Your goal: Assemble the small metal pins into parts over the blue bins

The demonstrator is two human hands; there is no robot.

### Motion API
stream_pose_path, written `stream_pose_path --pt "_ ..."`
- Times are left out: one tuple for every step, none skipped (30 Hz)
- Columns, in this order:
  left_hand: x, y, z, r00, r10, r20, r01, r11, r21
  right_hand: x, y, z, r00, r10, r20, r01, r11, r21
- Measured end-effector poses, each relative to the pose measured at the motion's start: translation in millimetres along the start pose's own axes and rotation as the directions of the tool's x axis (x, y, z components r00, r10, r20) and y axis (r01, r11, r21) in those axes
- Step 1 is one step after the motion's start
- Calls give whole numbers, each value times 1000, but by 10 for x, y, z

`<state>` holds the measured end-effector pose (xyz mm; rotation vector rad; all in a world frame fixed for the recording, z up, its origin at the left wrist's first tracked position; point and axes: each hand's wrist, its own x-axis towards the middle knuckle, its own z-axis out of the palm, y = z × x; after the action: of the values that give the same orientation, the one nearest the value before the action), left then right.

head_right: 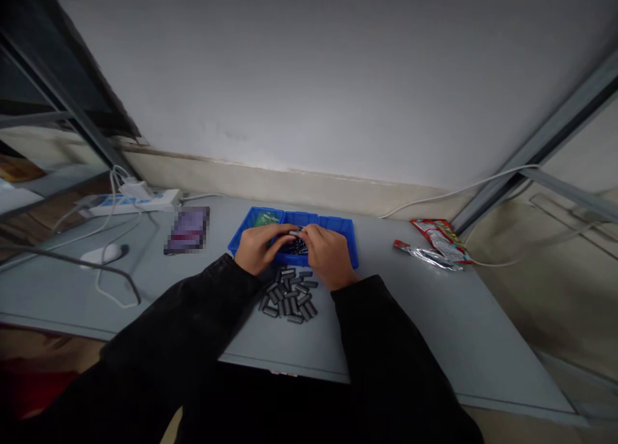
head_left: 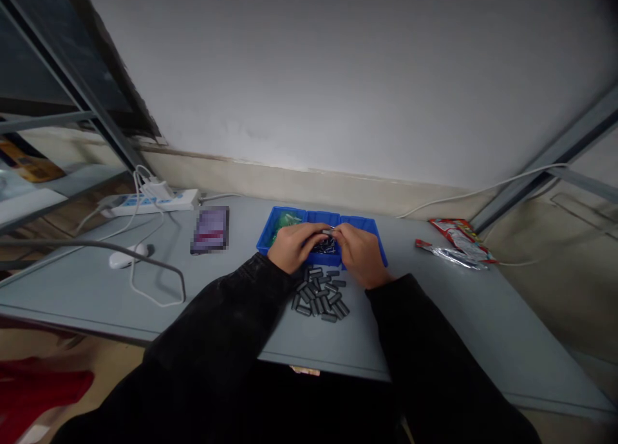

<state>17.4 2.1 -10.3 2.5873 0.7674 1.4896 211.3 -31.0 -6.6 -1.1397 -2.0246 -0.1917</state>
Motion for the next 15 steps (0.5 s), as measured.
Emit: stream_pose_path --pt "5 3 -2 1000 -9 -10 9 1000 4 -2 3 3 1000 -6 -11 7 1000 14" --pt "9 3 -5 1000 -18 -17 18 1000 7 -4 8 8 1000 -16 -22 17 999 31" --pt "13 3 -9 999 -27 -21 27 1000 10 -6 13 13 999 -26 -33 27 999 46" --pt "17 2 -12 999 -34 -19 34 999 12 -6 18 19 999 -35 -41 37 998 55" --pt "19 0 -15 999 -39 -9 39 999 11 -7 22 25 998 -42 -46 45 997 57" --pt "21 -1 -18 999 -41 3 41 999 9 -6 26 29 998 -44 -47 47 997 53" --pt "21 -1 -19 999 -39 14 39 999 3 -5 29 32 998 -44 -47 46 998 47" --pt "20 -1 -19 999 -35 18 35 999 -3 -3 31 32 998 -43 -46 45 998 41" --pt "19 -1 -18 999 -30 17 30 999 -10 -1 32 32 998 -43 -43 45 998 36" --pt "18 0 -16 1000 -27 13 27 1000 -16 0 34 30 998 -45 -36 46 998 32" --pt "17 1 -14 1000 -24 8 25 999 -22 2 35 28 999 -45 -31 46 999 28" --pt "16 3 -13 1000 -22 4 22 999 -26 3 36 25 999 -44 -26 45 999 25" --pt "16 4 -11 1000 -19 3 19 999 -29 2 38 22 999 -43 -23 43 999 22" --pt "17 5 -11 1000 -15 3 15 999 -31 1 40 20 999 -41 -21 42 999 21" --pt "18 7 -11 1000 -11 3 12 999 -32 0 41 19 999 -41 -21 41 999 23"
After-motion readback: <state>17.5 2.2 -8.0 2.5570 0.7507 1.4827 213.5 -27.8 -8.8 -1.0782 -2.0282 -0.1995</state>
